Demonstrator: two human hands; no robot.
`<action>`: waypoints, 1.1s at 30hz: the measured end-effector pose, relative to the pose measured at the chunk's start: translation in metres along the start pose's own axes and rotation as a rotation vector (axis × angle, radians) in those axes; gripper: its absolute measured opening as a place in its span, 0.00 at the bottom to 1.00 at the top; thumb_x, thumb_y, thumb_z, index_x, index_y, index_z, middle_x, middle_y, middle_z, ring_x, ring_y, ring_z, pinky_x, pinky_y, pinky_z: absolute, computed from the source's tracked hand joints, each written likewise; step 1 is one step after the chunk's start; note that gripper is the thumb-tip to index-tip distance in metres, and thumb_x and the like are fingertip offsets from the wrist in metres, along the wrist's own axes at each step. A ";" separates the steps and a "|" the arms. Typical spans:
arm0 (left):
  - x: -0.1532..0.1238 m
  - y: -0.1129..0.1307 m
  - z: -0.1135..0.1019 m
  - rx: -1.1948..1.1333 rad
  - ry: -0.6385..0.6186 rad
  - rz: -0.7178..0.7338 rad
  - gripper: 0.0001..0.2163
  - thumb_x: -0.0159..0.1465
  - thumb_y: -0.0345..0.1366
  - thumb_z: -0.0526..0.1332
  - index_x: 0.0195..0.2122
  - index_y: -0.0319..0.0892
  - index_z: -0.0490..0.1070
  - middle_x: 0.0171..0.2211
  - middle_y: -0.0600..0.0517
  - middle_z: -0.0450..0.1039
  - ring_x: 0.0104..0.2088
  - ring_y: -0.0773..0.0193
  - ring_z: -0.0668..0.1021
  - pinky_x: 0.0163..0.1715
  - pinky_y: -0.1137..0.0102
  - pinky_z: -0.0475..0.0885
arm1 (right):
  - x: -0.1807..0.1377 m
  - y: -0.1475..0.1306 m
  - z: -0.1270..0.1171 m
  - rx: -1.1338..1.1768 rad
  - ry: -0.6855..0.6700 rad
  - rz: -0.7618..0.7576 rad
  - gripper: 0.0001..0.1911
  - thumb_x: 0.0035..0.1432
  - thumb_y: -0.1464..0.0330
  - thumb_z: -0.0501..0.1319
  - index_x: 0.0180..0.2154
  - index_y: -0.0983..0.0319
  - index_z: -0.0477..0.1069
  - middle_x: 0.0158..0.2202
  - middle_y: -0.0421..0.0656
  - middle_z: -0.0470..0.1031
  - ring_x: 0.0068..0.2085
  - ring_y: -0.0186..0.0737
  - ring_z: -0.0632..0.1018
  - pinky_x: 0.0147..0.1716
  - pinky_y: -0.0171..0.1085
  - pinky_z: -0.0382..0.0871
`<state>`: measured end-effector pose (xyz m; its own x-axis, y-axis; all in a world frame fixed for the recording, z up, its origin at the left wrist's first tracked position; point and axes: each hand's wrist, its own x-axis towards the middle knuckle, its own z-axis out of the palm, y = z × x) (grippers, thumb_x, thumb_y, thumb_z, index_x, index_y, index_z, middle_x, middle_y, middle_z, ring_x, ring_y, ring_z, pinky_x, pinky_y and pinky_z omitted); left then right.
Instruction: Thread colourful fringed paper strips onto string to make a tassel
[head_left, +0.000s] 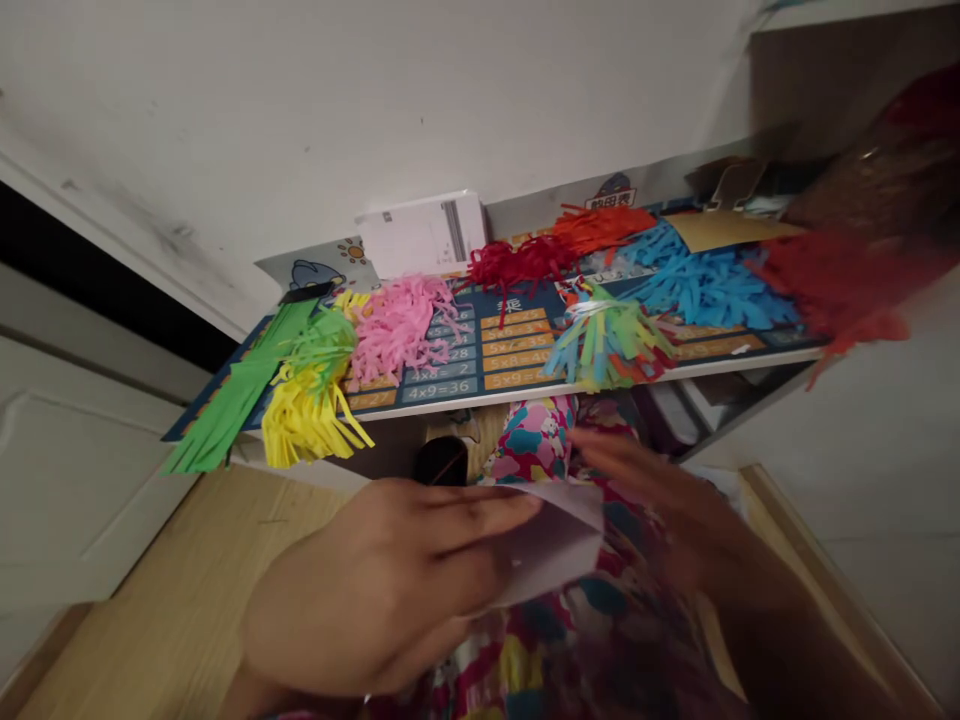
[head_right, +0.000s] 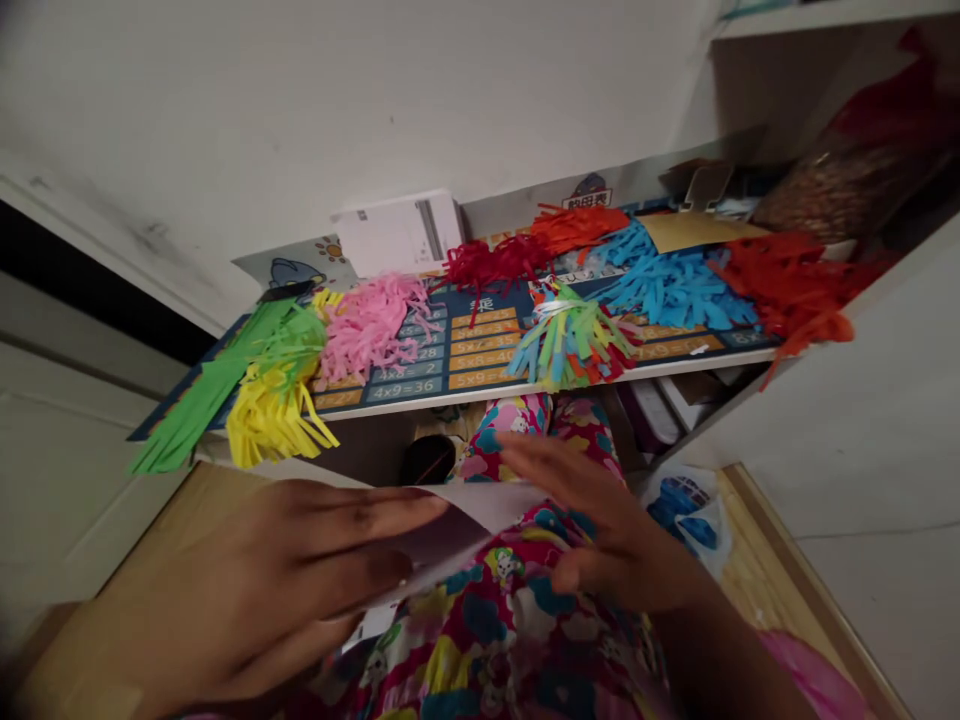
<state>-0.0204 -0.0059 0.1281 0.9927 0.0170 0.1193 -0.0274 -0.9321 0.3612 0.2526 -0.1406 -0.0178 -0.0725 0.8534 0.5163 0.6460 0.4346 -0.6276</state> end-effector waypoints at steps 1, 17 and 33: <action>0.007 -0.001 0.000 -0.024 -0.051 0.083 0.13 0.69 0.33 0.54 0.49 0.46 0.75 0.63 0.46 0.69 0.60 0.55 0.75 0.56 0.64 0.75 | 0.005 0.005 0.005 0.142 -0.092 -0.054 0.30 0.67 0.46 0.50 0.63 0.49 0.66 0.59 0.46 0.74 0.58 0.47 0.75 0.56 0.46 0.71; 0.033 -0.013 0.003 -0.155 -0.253 0.285 0.16 0.72 0.39 0.46 0.40 0.39 0.71 0.63 0.37 0.67 0.63 0.52 0.72 0.58 0.63 0.74 | 0.013 0.003 0.039 0.640 -0.157 -0.104 0.37 0.61 0.45 0.58 0.65 0.56 0.64 0.61 0.50 0.72 0.60 0.46 0.74 0.59 0.41 0.67; 0.035 -0.018 0.002 -0.226 -0.275 0.215 0.06 0.65 0.32 0.54 0.41 0.40 0.67 0.65 0.35 0.64 0.62 0.54 0.73 0.57 0.65 0.74 | 0.010 -0.018 0.069 0.290 0.426 0.106 0.10 0.64 0.67 0.58 0.46 0.60 0.73 0.38 0.45 0.81 0.37 0.41 0.82 0.37 0.34 0.78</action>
<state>0.0155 0.0105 0.1237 0.9551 -0.2950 -0.0264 -0.2320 -0.8006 0.5524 0.1878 -0.1206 -0.0415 0.3362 0.7307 0.5942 0.3917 0.4653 -0.7938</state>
